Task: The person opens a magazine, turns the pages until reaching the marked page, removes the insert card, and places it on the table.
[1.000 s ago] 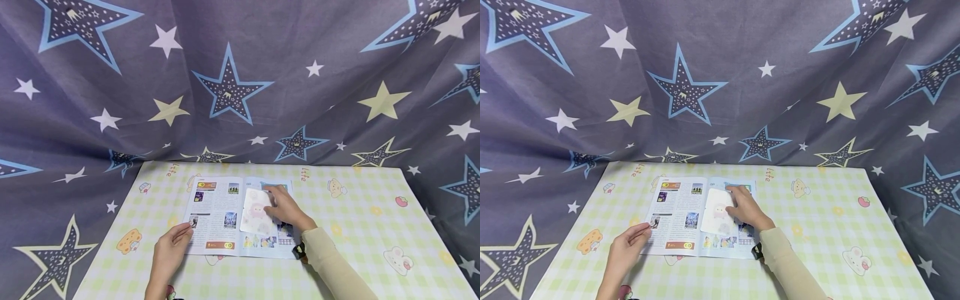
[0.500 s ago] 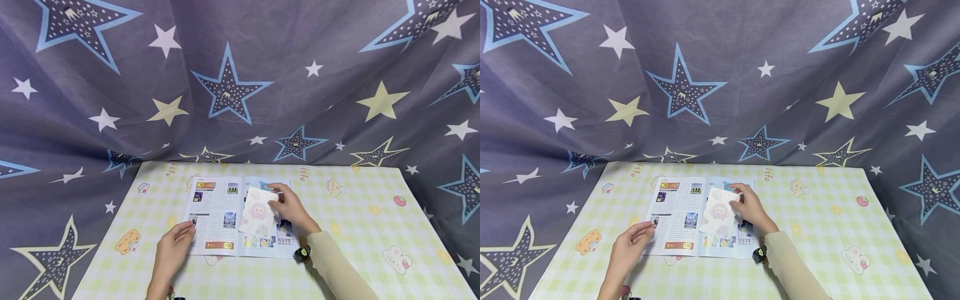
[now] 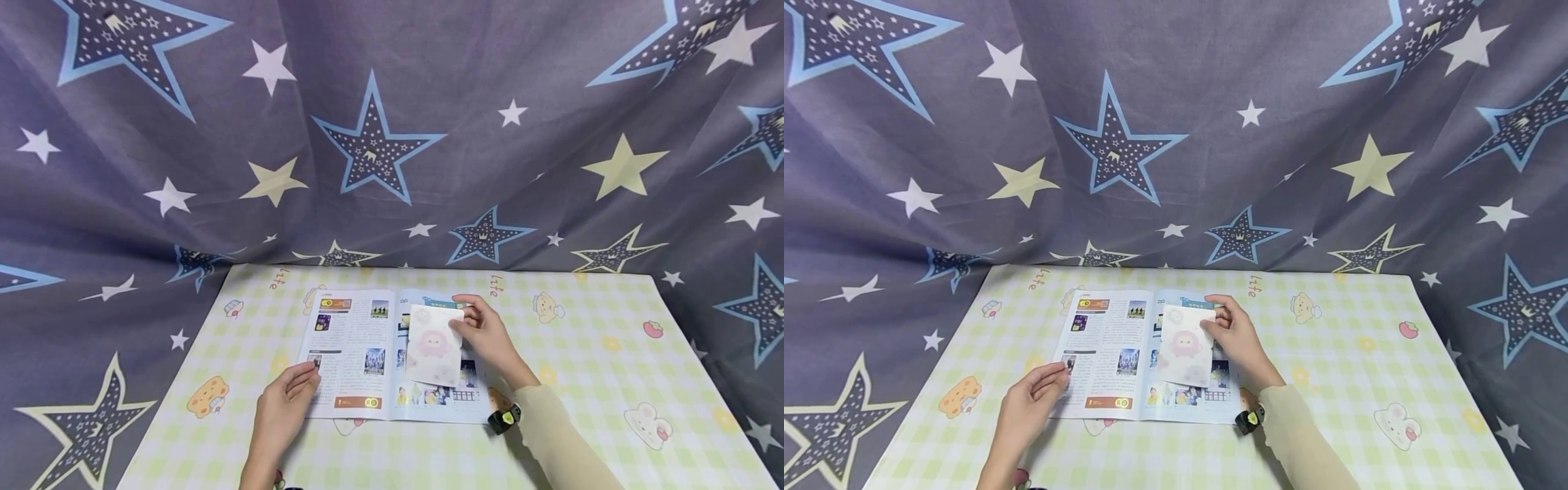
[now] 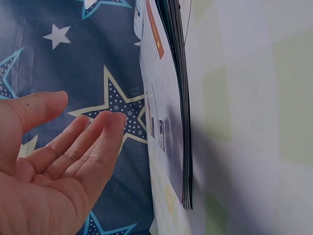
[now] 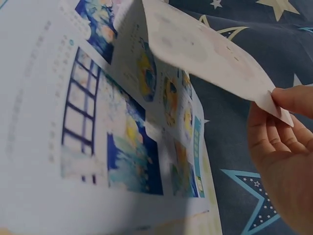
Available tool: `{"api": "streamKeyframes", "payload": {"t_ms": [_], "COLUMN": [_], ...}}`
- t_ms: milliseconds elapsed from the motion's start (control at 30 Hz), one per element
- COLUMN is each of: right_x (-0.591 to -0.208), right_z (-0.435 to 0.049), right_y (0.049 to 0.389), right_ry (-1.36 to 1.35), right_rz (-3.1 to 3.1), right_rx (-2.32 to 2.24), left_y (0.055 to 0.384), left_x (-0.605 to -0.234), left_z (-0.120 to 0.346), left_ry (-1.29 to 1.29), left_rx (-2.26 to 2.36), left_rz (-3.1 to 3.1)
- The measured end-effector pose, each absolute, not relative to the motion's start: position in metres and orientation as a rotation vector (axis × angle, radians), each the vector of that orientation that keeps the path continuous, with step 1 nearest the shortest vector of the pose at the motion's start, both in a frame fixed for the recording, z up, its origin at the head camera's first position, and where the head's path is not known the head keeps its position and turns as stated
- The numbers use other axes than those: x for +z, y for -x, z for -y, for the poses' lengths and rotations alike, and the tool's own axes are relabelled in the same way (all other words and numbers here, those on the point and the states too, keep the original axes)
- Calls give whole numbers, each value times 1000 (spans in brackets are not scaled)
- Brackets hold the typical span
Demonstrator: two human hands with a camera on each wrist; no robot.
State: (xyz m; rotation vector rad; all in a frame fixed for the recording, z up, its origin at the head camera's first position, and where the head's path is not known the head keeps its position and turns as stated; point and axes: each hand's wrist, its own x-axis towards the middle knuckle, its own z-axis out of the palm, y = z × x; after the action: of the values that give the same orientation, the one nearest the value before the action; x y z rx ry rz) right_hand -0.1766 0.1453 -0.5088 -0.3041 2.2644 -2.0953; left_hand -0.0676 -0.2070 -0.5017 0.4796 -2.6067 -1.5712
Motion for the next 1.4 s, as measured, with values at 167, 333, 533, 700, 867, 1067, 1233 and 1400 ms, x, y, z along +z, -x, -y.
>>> {"api": "streamKeyframes", "payload": {"t_ms": [167,333,533,700,867,1067,1233,1400], "right_x": [-507,-503,-503,-506,-511,-515,-519,-525], "right_z": [-156,-173,-203,-234,-265,-293,-306,-309], "right_y": [174,168,163,159,157,159,165,168], "right_ry": [269,216,93,-37,-124,-230,-248,-289], "right_rz": [-2319,-2358,-2371,-2305,-2292,-2322,-2323,-2400], "right_rx": [-2093,-2112,-2107,-2114,-2088,-1960,-1900,-1827], "left_y": [68,68,67,67,67,67,66,66], "left_x": [-502,-502,-503,-503,-502,-503,-502,-501], "left_z": [207,207,208,208,208,208,208,208], "left_ry": [-491,-481,-458,-459,-473,-463,-462,-472], "left_rx": [-1571,-1581,-1571,-1572,-1582,-1573,-1570,-1575], "left_rz": [2609,2605,2604,2607,2610,2604,2603,2609]}}
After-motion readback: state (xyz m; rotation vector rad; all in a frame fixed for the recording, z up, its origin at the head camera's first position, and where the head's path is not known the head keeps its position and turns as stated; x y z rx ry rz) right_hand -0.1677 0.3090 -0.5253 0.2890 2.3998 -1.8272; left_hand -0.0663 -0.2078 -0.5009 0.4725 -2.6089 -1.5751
